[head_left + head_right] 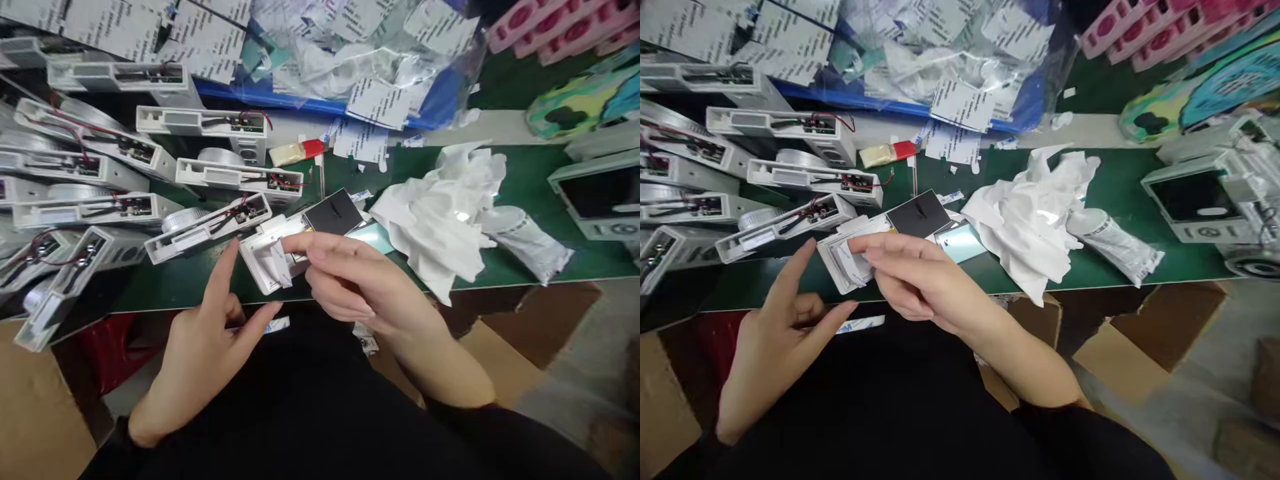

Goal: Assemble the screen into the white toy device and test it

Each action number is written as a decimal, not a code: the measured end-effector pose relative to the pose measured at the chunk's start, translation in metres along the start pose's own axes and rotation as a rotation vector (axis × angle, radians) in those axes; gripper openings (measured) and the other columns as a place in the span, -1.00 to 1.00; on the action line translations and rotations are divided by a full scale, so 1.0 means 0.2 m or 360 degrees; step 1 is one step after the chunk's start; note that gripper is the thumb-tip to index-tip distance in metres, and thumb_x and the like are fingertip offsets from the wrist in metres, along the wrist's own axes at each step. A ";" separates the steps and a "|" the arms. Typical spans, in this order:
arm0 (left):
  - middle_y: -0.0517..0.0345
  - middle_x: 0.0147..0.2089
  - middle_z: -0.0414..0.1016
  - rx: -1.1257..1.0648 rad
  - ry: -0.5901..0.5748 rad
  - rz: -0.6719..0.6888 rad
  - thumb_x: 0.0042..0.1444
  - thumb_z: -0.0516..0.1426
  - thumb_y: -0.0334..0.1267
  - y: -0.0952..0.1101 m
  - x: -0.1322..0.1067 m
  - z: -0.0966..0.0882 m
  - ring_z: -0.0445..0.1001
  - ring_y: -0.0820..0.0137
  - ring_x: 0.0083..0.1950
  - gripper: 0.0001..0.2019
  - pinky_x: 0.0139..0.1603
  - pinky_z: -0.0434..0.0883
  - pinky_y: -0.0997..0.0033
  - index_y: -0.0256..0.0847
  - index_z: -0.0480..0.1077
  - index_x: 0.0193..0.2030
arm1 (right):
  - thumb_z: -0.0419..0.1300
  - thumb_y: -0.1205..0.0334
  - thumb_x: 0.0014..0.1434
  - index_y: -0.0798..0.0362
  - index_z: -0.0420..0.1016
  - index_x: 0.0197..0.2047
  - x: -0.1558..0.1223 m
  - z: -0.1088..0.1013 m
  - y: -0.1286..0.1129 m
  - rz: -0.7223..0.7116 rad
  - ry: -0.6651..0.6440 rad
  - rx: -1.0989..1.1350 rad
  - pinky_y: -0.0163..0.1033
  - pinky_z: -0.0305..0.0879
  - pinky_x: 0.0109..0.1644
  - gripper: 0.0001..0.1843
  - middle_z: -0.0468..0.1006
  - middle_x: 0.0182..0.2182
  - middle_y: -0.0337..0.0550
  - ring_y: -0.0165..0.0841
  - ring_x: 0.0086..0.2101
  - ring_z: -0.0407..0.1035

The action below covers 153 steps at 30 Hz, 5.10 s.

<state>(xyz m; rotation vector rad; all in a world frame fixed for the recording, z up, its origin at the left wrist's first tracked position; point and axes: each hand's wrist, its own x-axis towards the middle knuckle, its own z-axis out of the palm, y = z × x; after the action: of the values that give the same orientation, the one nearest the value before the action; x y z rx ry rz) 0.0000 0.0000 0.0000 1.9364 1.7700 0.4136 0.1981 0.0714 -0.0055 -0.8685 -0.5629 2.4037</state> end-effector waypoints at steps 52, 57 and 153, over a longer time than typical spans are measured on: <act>-0.11 0.28 0.46 0.0176 0.0326 0.0539 0.30 0.24 -0.26 -0.16 0.03 0.12 0.44 0.60 -0.47 -0.66 -0.38 0.53 0.50 -0.06 0.43 0.19 | 0.00 0.20 0.49 0.03 0.29 0.20 0.04 0.08 -0.01 0.0069 0.0140 -0.0676 -0.42 -0.04 -0.64 -0.72 0.19 -0.71 -0.58 -0.58 -0.72 0.03; -0.17 0.21 0.53 0.0116 0.0343 0.0518 0.32 0.22 -0.23 -0.15 0.04 0.11 0.46 0.60 -0.53 -0.76 -0.47 0.48 0.50 -0.18 0.42 0.08 | 0.02 0.18 0.49 0.04 0.35 0.12 0.03 0.08 0.02 -0.0058 0.0129 -0.0603 -0.39 -0.01 -0.61 -0.77 0.16 -0.72 -0.58 -0.59 -0.73 0.03; -0.17 0.27 0.51 0.0308 0.0150 0.0485 0.39 0.06 -0.24 -0.14 0.06 0.10 0.67 0.34 -0.28 -0.65 -0.65 0.34 0.45 -0.15 0.37 0.26 | 0.09 0.49 0.36 0.06 0.48 -0.33 0.18 0.13 -0.28 -0.1578 -0.0524 -0.4174 -0.22 0.13 -0.41 -0.74 0.48 -0.45 -0.23 -0.40 -0.43 0.30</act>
<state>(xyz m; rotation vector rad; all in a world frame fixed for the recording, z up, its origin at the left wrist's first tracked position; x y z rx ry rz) -0.0120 0.0097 -0.0322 2.3719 1.6245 0.4564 0.1749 0.1301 0.0261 -0.3526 -3.0433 -0.3166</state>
